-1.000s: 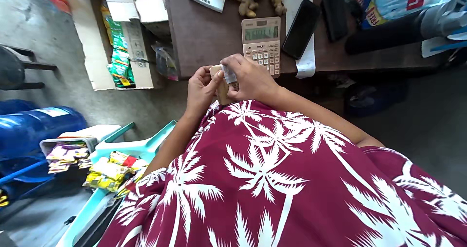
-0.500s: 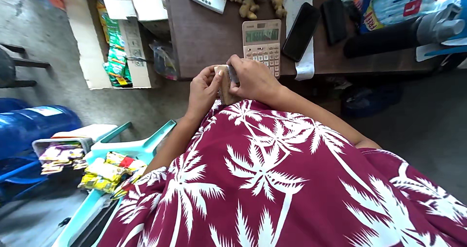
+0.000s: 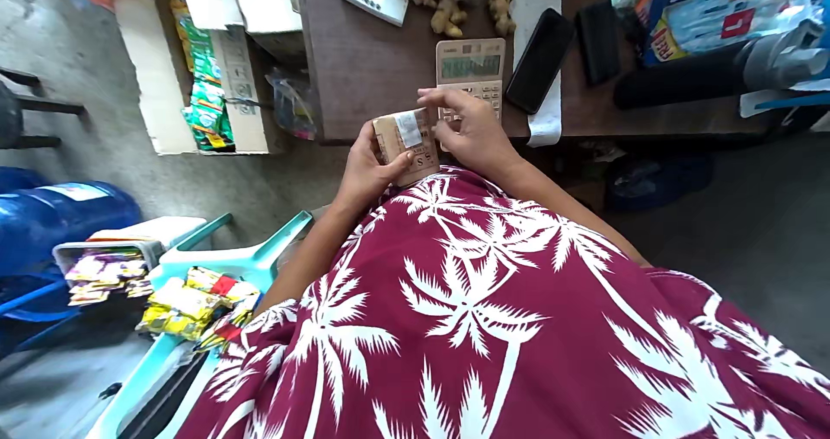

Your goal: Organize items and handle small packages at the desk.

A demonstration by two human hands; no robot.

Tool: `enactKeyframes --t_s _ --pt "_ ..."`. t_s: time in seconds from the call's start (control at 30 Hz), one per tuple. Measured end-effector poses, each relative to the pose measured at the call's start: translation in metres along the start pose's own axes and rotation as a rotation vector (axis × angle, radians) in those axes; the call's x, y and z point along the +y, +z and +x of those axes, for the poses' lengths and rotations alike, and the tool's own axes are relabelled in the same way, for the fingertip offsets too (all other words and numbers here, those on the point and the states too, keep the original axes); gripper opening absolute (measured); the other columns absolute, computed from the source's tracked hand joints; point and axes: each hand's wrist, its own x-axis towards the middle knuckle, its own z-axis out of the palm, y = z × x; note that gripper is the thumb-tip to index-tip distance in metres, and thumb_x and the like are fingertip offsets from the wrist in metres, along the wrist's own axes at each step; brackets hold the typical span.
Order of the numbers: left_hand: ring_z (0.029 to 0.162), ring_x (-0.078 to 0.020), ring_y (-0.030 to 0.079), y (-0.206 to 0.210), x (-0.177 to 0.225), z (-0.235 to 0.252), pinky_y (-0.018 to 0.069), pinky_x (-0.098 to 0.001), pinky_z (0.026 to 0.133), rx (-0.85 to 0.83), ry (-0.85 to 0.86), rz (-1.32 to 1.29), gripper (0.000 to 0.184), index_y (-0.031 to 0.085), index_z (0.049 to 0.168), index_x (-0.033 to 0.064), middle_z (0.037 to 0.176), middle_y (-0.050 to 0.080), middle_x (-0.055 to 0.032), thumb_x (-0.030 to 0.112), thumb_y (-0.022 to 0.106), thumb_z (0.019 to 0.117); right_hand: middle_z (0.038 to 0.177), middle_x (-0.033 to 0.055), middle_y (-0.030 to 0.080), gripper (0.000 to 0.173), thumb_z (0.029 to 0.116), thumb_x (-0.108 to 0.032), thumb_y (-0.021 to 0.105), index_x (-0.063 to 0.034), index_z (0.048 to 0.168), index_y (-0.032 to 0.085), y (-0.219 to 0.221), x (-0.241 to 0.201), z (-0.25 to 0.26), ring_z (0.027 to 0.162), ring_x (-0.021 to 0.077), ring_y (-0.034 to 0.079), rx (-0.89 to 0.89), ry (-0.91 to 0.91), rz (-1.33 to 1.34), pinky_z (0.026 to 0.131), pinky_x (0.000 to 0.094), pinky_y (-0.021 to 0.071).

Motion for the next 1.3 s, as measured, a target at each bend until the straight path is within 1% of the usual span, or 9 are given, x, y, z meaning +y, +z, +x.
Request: enactKeyframes --t_s 0.03,0.1,0.17,0.37,0.43,0.53,0.67,1.1,1.3 --pt "0.101 -0.0123 0.072 -0.001 0.0 0.0 0.0616 -0.0298 0.089 0.004 -0.004 -0.011 0.063 0.042 0.14 -0.0027 0.119 0.068 -0.0114 0.002 0.074 0.086 0.133 0.0146 0.065 0.035 0.0938 0.004 0.054 0.0032 0.127 0.064 -0.003 0.001 -0.003 0.115 0.019 0.068 0.029 0.072 0.163 0.091 0.0353 0.0607" --pt "0.102 -0.0122 0.071 -0.002 0.0 -0.002 0.0614 -0.0298 0.09 0.004 -0.015 -0.022 0.067 0.041 0.141 -0.0024 0.121 0.067 -0.0118 -0.001 0.075 0.0837 0.116 0.0114 0.067 0.026 0.0955 0.003 0.05 0.0039 0.119 0.06 -0.005 -0.001 -0.008 0.103 0.0173 0.069 0.056 0.241 0.503 0.088 0.0369 0.0617" --pt "0.104 -0.0133 0.071 -0.002 0.001 -0.002 0.0612 -0.0306 0.09 -0.001 -0.026 -0.028 0.071 0.039 0.142 -0.0024 0.122 0.066 -0.013 -0.003 0.076 0.0813 0.1 0.0055 0.067 0.018 0.0981 0.001 0.042 -0.0052 0.105 0.057 -0.006 -0.004 -0.011 0.09 0.0168 0.07 0.047 0.399 0.817 0.084 0.0389 0.0616" --pt "0.108 -0.0126 0.07 -0.001 0.001 -0.002 0.0597 -0.0305 0.094 -0.015 0.023 0.051 0.084 0.038 0.145 -0.0011 0.126 0.066 -0.0126 0.008 0.085 0.0763 0.074 -0.0023 0.061 0.033 0.0991 -0.013 0.032 -0.0202 0.079 0.057 -0.005 -0.004 -0.018 0.075 0.0161 0.065 -0.026 0.603 1.334 0.087 0.0494 0.0574" --pt "0.109 -0.013 0.069 -0.001 0.002 -0.002 0.059 -0.0314 0.095 -0.017 0.018 0.076 0.084 0.038 0.146 -0.0004 0.127 0.065 -0.0131 0.008 0.084 0.0762 0.078 -0.0028 0.062 0.026 0.0994 -0.004 0.035 -0.0176 0.088 0.054 0.0 -0.007 -0.02 0.073 0.012 0.064 -0.005 0.5 1.169 0.082 0.0399 0.0596" --pt "0.111 -0.0127 0.069 -0.001 0.0 -0.003 0.0583 -0.032 0.097 0.0 0.022 0.108 0.084 0.039 0.146 0.001 0.127 0.066 -0.0123 0.01 0.084 0.0757 0.092 0.0047 0.067 0.011 0.0936 -0.001 0.061 0.0009 0.105 0.062 0.006 -0.01 -0.021 0.078 0.0084 0.067 0.019 0.177 0.477 0.074 0.0267 0.0591" --pt "0.11 -0.0115 0.068 0.001 0.0 -0.003 0.0576 -0.0312 0.097 0.004 0.048 0.172 0.082 0.04 0.145 0.0007 0.126 0.066 -0.012 0.013 0.084 0.0762 0.104 0.0178 0.065 0.018 0.091 -0.013 0.076 0.004 0.095 0.071 0.011 -0.013 -0.017 0.086 0.0179 0.069 0.014 -0.09 -0.052 0.076 0.029 0.0615" --pt "0.106 -0.0141 0.07 0.002 0.004 -0.004 0.0599 -0.0339 0.093 -0.005 0.035 0.223 0.082 0.04 0.145 0.0026 0.125 0.066 -0.013 0.016 0.084 0.0768 0.116 0.0213 0.065 0.018 0.0892 -0.012 0.076 0.005 0.093 0.07 0.017 -0.007 -0.012 0.081 0.0204 0.068 0.013 -0.167 -0.216 0.072 0.0317 0.0596" --pt "0.107 -0.0147 0.07 0.001 0.004 -0.003 0.0587 -0.0345 0.094 -0.002 0.045 0.278 0.083 0.041 0.146 0.001 0.125 0.066 -0.0144 0.018 0.083 0.0769 0.125 0.0134 0.067 0.011 0.0895 -0.014 0.073 -0.0035 0.093 0.074 0.019 -0.01 -0.011 0.089 0.0249 0.071 0.0 -0.125 -0.346 0.072 0.0446 0.0596"
